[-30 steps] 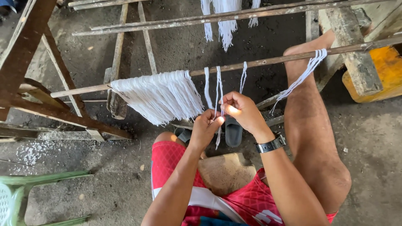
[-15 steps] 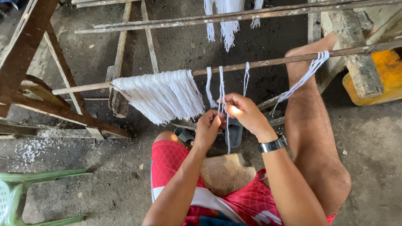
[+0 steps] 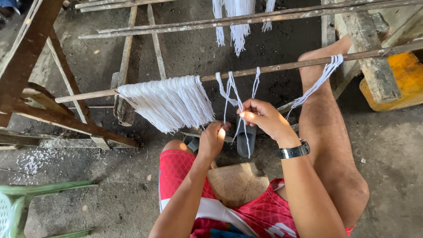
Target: Tying bundles of white nylon strings onto a wooden frame to manufacture brushes or mops
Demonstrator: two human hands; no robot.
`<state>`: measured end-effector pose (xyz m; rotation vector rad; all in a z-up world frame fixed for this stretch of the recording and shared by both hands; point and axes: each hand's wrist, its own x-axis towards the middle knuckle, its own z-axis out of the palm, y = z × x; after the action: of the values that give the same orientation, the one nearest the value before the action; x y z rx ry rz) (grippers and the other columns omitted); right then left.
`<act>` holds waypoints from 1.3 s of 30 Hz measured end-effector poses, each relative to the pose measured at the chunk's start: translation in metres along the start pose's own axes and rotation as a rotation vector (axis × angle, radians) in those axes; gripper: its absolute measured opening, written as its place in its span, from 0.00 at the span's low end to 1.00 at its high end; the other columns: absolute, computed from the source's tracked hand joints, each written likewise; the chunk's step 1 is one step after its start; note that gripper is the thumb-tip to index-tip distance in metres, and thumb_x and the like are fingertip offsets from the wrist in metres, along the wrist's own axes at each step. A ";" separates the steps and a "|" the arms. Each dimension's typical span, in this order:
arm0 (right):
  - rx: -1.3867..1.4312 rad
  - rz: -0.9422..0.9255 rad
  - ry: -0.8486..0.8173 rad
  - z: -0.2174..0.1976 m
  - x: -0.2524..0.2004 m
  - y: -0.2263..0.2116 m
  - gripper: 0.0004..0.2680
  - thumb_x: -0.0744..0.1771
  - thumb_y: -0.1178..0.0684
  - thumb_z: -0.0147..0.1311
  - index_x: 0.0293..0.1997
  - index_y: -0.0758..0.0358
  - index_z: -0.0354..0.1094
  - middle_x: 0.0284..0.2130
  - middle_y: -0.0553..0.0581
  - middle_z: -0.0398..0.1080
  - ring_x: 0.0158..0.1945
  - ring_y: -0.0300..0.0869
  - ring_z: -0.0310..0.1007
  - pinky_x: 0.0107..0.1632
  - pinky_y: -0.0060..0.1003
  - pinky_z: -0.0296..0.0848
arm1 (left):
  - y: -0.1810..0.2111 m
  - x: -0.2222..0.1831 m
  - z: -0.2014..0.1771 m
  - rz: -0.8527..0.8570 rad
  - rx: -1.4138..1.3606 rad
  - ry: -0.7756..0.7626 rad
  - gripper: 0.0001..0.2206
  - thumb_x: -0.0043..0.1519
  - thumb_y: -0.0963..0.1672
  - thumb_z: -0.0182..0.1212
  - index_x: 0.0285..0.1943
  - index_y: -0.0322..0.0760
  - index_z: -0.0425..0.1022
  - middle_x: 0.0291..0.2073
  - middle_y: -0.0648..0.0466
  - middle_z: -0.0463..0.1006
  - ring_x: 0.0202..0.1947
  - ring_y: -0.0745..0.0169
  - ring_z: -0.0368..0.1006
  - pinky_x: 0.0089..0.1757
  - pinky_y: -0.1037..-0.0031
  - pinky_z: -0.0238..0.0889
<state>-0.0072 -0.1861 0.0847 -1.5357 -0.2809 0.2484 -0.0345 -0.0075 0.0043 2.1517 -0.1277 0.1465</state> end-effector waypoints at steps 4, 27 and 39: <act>-0.004 0.039 0.022 0.003 0.004 0.011 0.02 0.59 0.61 0.51 0.29 0.64 0.64 0.17 0.52 0.62 0.22 0.34 0.64 0.25 0.23 0.64 | 0.018 -0.012 -0.002 0.037 -0.005 0.138 0.09 0.58 0.43 0.48 0.44 0.35 0.69 0.31 0.48 0.69 0.33 0.45 0.69 0.34 0.62 0.64; -0.018 -0.207 -0.048 0.019 -0.009 -0.020 0.05 0.59 0.60 0.54 0.25 0.62 0.60 0.30 0.51 0.65 0.33 0.33 0.63 0.38 0.29 0.66 | 0.040 -0.011 -0.012 0.184 -0.115 0.037 0.05 0.52 0.43 0.57 0.27 0.36 0.71 0.18 0.46 0.72 0.22 0.46 0.70 0.28 0.68 0.63; -0.681 -0.433 0.183 0.016 -0.006 -0.015 0.04 0.59 0.52 0.56 0.22 0.53 0.65 0.17 0.49 0.59 0.20 0.40 0.63 0.25 0.30 0.64 | 0.086 0.026 -0.036 0.091 -0.504 0.043 0.08 0.57 0.45 0.53 0.38 0.38 0.72 0.28 0.51 0.74 0.30 0.68 0.67 0.36 0.75 0.63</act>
<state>-0.0190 -0.1731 0.0993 -2.0970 -0.5809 -0.3680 -0.0235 -0.0258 0.0982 1.6405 -0.2134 0.1903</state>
